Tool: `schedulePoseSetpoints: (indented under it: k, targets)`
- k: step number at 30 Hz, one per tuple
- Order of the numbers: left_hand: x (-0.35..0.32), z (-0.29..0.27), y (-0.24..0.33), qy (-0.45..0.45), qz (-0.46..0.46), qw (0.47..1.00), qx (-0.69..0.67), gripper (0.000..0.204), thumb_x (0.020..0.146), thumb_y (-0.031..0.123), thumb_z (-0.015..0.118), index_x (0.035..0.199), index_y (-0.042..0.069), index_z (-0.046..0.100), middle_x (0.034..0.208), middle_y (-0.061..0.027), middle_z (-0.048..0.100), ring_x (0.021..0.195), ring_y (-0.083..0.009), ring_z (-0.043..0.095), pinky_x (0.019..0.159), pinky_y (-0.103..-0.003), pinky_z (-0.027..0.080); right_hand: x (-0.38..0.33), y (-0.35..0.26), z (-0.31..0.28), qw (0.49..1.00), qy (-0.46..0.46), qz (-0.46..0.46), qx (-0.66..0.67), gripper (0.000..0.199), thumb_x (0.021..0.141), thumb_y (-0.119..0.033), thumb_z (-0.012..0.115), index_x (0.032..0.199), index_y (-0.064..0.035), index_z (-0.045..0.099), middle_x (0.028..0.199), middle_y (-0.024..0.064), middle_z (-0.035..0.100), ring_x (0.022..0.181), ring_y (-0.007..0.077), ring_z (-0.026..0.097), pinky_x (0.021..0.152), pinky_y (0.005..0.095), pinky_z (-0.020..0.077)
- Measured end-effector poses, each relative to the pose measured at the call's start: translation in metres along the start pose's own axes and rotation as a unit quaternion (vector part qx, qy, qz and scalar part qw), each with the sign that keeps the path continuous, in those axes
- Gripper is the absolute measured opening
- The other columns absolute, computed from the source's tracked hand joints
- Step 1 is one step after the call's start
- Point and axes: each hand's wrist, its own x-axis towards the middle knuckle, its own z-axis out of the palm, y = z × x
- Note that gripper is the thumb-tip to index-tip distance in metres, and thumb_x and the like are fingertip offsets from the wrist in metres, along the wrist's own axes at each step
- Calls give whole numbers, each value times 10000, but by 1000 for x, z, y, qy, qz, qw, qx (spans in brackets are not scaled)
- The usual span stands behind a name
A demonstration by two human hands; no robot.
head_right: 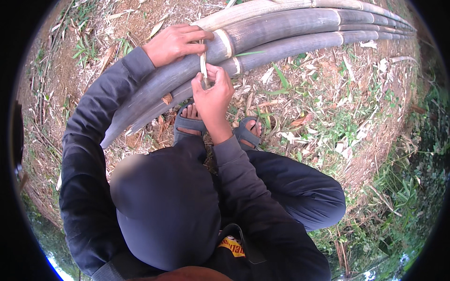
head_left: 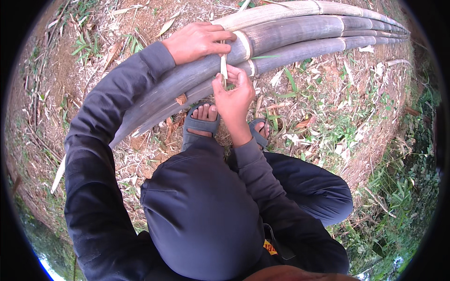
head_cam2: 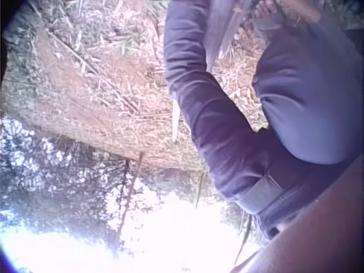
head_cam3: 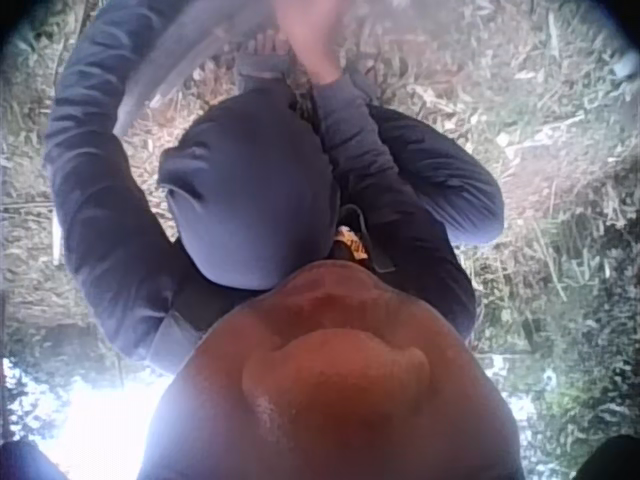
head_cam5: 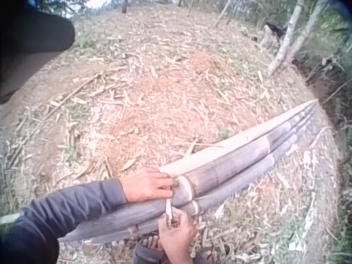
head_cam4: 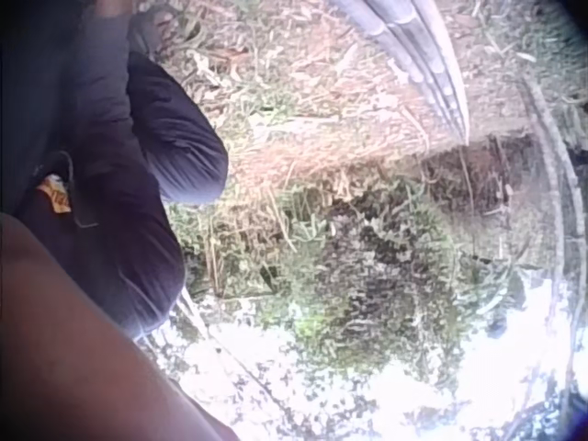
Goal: The person sits on the ground and ties several bamboo poles together using a thin strip of bamboo. They then stand up, pick up a machete, and use it to shave and split a thin bamboo stick into smaller pieces.
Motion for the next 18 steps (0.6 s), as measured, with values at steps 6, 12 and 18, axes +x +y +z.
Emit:
schedulePoseSetpoints:
  k: [6,12,18]
  targets:
    - [-1,-4,-2,-12,-7,999,-33,169,811,158,610,971,114,643,1157,-71,633,1033,-281,636,835,-405,531,0,3,-3,981,-41,151,118,202,935,-142,718,999,47,681,857,123,725,762,174,697,717,292,541]
    - [-2,0,-1,-12,12,999,-44,170,793,159,622,959,126,644,1124,-63,623,1008,-264,633,826,-385,532,9,29,-11,868,-99,323,363,209,951,-136,708,1026,56,672,884,112,732,776,147,689,728,256,533]
    - [0,1,-2,9,72,997,16,135,762,155,633,889,119,606,1132,-53,613,982,-250,613,787,-367,518,-1,9,-1,945,6,242,219,187,929,-99,727,1028,57,694,907,83,718,787,147,682,707,253,538]
